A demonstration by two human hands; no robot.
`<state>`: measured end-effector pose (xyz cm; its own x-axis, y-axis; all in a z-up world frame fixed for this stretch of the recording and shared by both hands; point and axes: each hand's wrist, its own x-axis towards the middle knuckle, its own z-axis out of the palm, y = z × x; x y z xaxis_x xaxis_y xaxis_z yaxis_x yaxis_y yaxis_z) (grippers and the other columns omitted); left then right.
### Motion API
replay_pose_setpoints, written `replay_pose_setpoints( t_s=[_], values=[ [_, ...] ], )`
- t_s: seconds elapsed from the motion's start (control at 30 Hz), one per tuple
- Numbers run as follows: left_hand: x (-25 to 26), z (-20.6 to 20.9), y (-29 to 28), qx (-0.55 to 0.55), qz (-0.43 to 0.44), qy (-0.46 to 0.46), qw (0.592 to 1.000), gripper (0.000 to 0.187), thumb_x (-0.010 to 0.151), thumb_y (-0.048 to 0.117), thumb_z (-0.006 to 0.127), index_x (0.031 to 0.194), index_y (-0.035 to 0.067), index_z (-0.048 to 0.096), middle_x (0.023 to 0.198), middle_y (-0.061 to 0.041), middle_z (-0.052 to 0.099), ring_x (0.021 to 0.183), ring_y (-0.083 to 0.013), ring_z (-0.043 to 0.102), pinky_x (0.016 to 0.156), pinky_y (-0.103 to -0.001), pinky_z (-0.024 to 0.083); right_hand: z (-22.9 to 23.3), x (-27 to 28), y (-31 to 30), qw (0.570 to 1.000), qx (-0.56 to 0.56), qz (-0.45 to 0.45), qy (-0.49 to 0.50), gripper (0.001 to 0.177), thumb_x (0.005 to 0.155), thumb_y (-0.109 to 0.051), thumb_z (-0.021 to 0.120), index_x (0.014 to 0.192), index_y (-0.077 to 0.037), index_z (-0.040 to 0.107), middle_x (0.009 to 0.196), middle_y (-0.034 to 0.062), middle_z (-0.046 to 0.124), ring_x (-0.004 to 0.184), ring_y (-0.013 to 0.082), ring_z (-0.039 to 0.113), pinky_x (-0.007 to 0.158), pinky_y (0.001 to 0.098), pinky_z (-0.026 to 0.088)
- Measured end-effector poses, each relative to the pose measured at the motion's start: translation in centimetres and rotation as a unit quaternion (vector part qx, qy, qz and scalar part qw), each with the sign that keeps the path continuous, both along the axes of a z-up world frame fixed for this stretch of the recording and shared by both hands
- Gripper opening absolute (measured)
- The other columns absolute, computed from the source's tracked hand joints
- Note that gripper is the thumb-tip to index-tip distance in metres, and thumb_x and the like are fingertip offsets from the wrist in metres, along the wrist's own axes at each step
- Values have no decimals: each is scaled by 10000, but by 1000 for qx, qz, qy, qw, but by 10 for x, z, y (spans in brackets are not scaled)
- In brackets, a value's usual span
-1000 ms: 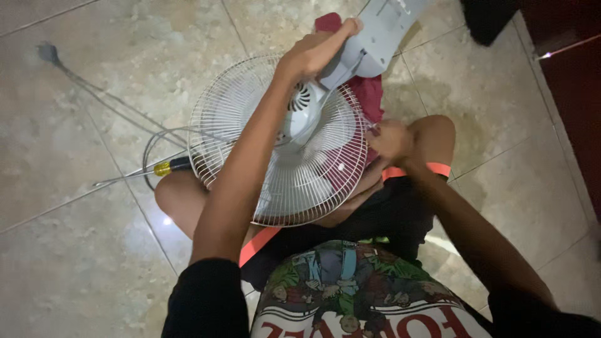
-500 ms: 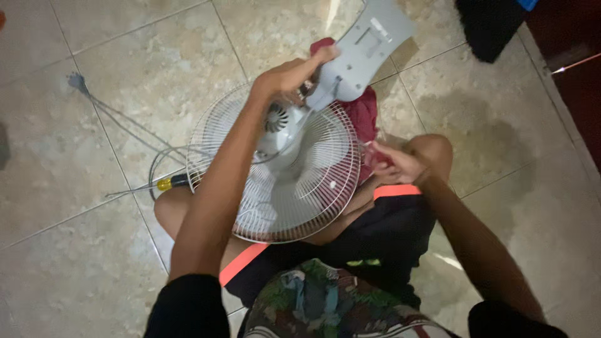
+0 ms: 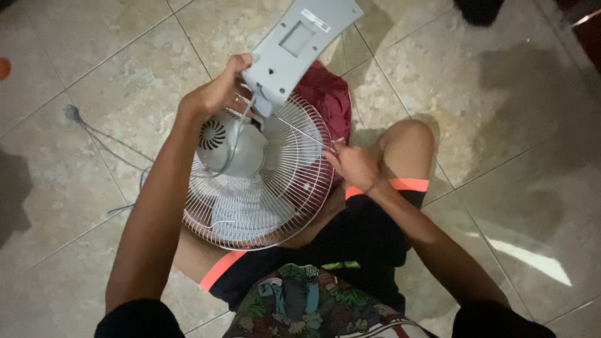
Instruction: The person sits on the floor and uses a screwdriver to tighten the central hub of a white pedestal fan. They then wipe the fan base with a red cloth, rotate the fan head, and continue adjusting the fan's tilt mechanism.
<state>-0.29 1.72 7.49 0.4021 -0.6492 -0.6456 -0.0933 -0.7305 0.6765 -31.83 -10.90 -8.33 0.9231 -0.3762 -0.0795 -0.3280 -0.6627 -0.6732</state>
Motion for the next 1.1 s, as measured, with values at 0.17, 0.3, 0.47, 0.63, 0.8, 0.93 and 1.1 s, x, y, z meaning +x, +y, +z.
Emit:
replay_pose_setpoints(
  t_s=[0.17, 0.3, 0.47, 0.63, 0.8, 0.93, 1.1],
  values=[
    [22, -15, 5, -41, -5, 79, 996, 1142, 855, 812, 185, 1466, -131, 387, 1397, -371, 540, 1160, -447, 663, 1001, -492, 506, 23, -5, 10, 993, 99, -39, -57, 356, 1060, -313, 507, 1013, 0, 669, 862, 264, 694, 802, 439, 672, 706, 514, 505],
    [38, -38, 9, -28, -76, 68, 994, 755, 890, 474, 401, 1293, -126, 617, 1281, -287, 699, 1101, -324, 740, 995, -384, 572, 10, -3, 1, 973, 217, -17, -75, 340, 1063, -298, 516, 1048, 3, 673, 848, 228, 689, 758, 317, 662, 693, 414, 516],
    [48, -66, 3, 3, -184, -96, 978, 355, 856, 208, 736, 1109, -40, 761, 976, -149, 801, 853, -210, 780, 806, -330, 609, -9, -1, -8, 959, 275, -3, -75, 336, 1048, -312, 553, 1106, -4, 674, 859, 140, 718, 765, 159, 639, 704, 338, 518],
    [52, -81, -14, 21, -253, -180, 950, 226, 797, 136, 806, 983, 8, 821, 869, -126, 801, 747, -194, 767, 682, -338, 592, -6, -5, 4, 991, 77, -94, -50, 355, 972, -345, 691, 1099, -14, 703, 924, 207, 714, 815, 344, 684, 697, 418, 538],
    [46, -81, -9, 1, -208, -143, 968, 206, 785, 172, 830, 945, 44, 818, 862, -95, 808, 754, -160, 785, 699, -311, 601, 0, -8, 16, 996, -2, -88, -31, 291, 1034, -299, 622, 1139, -31, 668, 982, 241, 713, 902, 432, 681, 773, 500, 526],
    [36, -80, -5, -32, -218, -199, 955, 239, 718, 145, 871, 947, 89, 836, 881, -79, 800, 764, -175, 769, 705, -328, 594, 1, -11, 5, 998, 52, -16, 24, 324, 1052, -284, 570, 1256, -46, 654, 955, 238, 709, 860, 416, 687, 757, 493, 520],
    [36, -74, -5, -42, -237, -176, 955, 309, 688, 125, 870, 994, 112, 832, 920, -77, 806, 800, -179, 775, 724, -333, 596, -2, -16, -8, 997, 73, 14, -28, 267, 965, -234, 676, 1116, -15, 660, 883, 206, 692, 785, 349, 686, 727, 427, 534]
  ],
)
